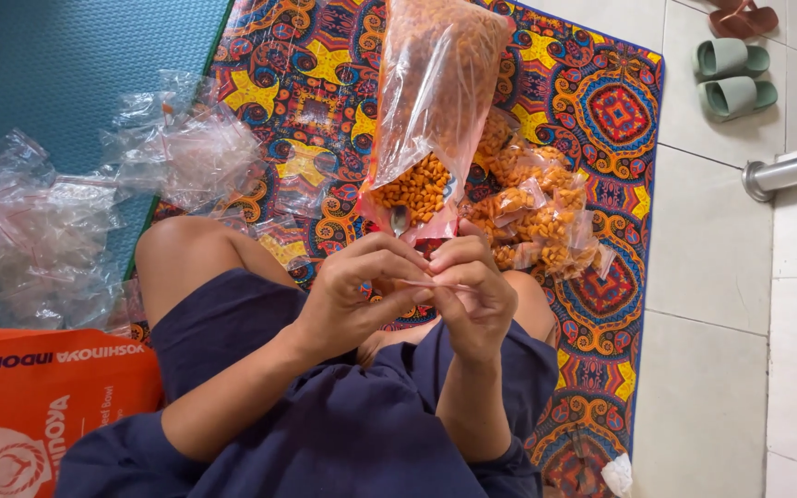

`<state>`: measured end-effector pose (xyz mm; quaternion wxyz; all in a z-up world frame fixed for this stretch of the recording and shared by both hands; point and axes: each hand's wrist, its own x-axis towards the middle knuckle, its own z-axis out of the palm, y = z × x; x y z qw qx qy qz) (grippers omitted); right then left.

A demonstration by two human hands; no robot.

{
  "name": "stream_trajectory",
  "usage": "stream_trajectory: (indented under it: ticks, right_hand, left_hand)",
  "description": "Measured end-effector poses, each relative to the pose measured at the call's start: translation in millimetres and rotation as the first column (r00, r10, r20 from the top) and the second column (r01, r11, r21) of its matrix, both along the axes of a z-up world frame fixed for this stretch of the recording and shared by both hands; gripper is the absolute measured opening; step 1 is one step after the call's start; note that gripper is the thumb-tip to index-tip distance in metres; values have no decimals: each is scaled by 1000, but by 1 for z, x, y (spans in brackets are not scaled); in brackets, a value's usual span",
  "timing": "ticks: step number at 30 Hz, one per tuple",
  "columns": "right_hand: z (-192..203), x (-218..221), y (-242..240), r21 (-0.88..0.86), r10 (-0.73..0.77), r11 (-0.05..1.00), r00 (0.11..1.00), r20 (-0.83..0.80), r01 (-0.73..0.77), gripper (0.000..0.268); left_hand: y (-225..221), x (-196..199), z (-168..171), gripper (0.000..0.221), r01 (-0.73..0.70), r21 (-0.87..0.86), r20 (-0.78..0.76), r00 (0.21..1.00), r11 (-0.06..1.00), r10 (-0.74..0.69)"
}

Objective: Packaging small snacks from a large bulk bag into smaller individual plastic bags using a spoon while sitting on the floor.

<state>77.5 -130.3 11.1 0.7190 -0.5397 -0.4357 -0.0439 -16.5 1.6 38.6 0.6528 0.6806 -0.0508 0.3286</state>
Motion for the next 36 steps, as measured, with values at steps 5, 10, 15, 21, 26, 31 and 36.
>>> stream_trajectory:
  ticks: [5,10,15,21,26,31,36]
  right_hand:
    - [-4,5,-3,13,-33,999,997,71,32,20]
    - [1,2,-6,1,-58,998,990,129,59,23]
    - [7,4,-12,-21,-118,992,973,200,124,23]
    - [21,4,-22,-62,-164,979,935,314,193,17]
    - [21,6,-27,-67,-141,983,930,339,173,16]
    - [25,7,-28,-54,-136,985,930,343,164,19]
    - [23,7,-34,-42,-134,987,939,318,155,19]
  left_hand:
    - [-4,2,-8,10,-18,43,41,999,999,16]
    - [0,3,2,8,-58,140,115,992,988,42]
    - [1,2,13,5,-91,215,162,985,972,56]
    - [3,-2,19,9,-111,293,187,981,950,57]
    - [9,-9,21,10,-115,317,190,980,941,56]
    - [9,-13,19,12,-120,301,181,981,946,67]
    - [6,-13,17,18,-93,270,190,981,958,42]
